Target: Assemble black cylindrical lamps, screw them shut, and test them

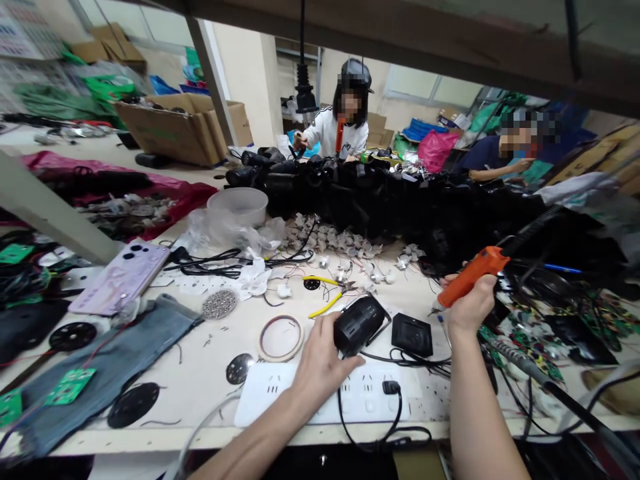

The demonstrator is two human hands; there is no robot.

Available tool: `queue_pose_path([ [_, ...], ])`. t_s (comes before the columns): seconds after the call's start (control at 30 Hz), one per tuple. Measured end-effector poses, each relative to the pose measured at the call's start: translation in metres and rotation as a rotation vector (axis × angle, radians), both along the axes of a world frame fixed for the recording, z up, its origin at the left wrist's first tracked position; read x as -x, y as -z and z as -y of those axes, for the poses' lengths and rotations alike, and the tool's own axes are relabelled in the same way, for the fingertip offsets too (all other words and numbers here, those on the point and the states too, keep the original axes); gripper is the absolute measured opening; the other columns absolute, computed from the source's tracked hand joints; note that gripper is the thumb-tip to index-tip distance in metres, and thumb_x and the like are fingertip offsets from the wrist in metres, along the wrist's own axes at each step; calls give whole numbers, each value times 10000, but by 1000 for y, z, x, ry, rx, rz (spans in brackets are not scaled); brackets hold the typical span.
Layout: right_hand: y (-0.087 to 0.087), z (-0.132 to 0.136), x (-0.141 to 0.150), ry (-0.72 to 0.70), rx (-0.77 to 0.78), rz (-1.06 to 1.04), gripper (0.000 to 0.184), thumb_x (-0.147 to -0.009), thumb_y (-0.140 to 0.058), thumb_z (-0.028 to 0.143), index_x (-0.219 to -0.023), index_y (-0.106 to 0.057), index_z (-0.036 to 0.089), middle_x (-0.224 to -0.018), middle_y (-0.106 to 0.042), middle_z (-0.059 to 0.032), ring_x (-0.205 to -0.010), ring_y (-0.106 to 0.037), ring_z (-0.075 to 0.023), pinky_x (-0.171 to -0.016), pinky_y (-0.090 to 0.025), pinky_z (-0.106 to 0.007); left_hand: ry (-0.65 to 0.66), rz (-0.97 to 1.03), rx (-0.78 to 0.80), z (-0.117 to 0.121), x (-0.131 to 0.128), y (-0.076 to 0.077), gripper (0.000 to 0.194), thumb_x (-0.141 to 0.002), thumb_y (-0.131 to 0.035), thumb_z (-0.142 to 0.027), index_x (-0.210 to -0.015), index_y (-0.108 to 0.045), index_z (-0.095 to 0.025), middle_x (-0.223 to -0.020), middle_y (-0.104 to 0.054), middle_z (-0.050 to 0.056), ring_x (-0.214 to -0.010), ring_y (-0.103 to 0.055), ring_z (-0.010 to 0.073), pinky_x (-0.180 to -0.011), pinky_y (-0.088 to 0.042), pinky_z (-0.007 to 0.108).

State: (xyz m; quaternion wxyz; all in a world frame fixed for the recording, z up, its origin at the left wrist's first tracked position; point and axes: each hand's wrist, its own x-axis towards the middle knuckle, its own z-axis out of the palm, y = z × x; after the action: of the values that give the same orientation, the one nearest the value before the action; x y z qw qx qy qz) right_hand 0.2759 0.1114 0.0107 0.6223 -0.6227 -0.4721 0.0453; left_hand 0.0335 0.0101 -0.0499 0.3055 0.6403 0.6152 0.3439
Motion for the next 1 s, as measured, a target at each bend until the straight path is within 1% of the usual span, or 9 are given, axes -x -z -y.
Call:
queue_pose_path([
  [0.1,-3,14,-11,99,-17,89,459,-895,-414,536,-1018,-566,121,-958,-553,-153,-848,-597,-277,-733,-495,-434,-18,5,-21,0,-1,2,724,-636,-787,-284,-1257,-427,-187,-1198,-546,112,-1119,-551,301,-948,-467,458],
  [0.2,-1,40,4,117,-59,199,484,-839,-596,455,-1197,-515,138,-1141,-486,-169,-919,-591,-272,-787,-504,-455,9,14,-55,-1,0,5,720,-647,-779,-266,-1271,-425,-207,-1194,-546,101,-1122,-552,295,-950,-470,453],
  [0.27,7,58,29,-41,-7,316,367,-842,-615,435,-1106,-605,179,-1030,-573,-107,-931,-599,-263,-835,-510,-447,22,16,-84,-1,0,8,731,-647,-775,-249,-1283,-418,-206,-1202,-540,105,-1133,-546,295,-962,-464,458],
  [0.3,12,67,43,-196,54,398,336,-828,-633,442,-1060,-641,199,-1009,-601,-90,-942,-609,-259,-844,-525,-434,27,17,-104,-1,0,10,729,-654,-766,-240,-1290,-412,-203,-1204,-536,109,-1139,-543,294,-969,-461,461],
  [0.33,18,73,57,-392,163,535,380,-845,-620,447,-1132,-623,198,-1081,-593,-108,-1028,-591,-273,-900,-514,-451,31,20,-125,-1,0,12,717,-665,-747,-223,-1295,-406,-199,-1206,-532,112,-1143,-542,291,-975,-458,462],
  [0.43,32,83,87,-569,377,724,641,-770,-704,491,-1299,-537,169,-1263,-503,-162,-1196,-489,-334,-999,-465,-504,34,23,-153,-1,-1,15,689,-670,-667,-134,-1302,-396,-178,-1198,-530,124,-1138,-548,284,-970,-464,458],
  [0.63,33,76,97,-542,557,717,924,-600,-826,513,-1369,-470,145,-1341,-397,-193,-1279,-388,-397,-1062,-391,-554,-4,38,-107,-2,-3,8,679,-606,-615,-91,-1255,-432,-171,-1187,-564,125,-1098,-573,294,-940,-479,472],
  [0.83,23,71,91,-583,696,659,953,-608,-808,484,-1421,-406,189,-1371,-383,-164,-1342,-351,-370,-1104,-348,-506,-6,24,-98,-4,-5,7,669,-595,-629,-115,-1235,-437,-162,-1155,-579,125,-1094,-573,303,-940,-478,474],
  [1.0,19,67,88,-701,777,580,958,-637,-781,451,-1458,-337,234,-1330,-433,-118,-1284,-440,-316,-1084,-379,-453,-12,9,-130,-3,-4,8,616,-601,-616,-102,-1193,-452,-154,-1108,-580,117,-1047,-582,289,-907,-493,455],
])
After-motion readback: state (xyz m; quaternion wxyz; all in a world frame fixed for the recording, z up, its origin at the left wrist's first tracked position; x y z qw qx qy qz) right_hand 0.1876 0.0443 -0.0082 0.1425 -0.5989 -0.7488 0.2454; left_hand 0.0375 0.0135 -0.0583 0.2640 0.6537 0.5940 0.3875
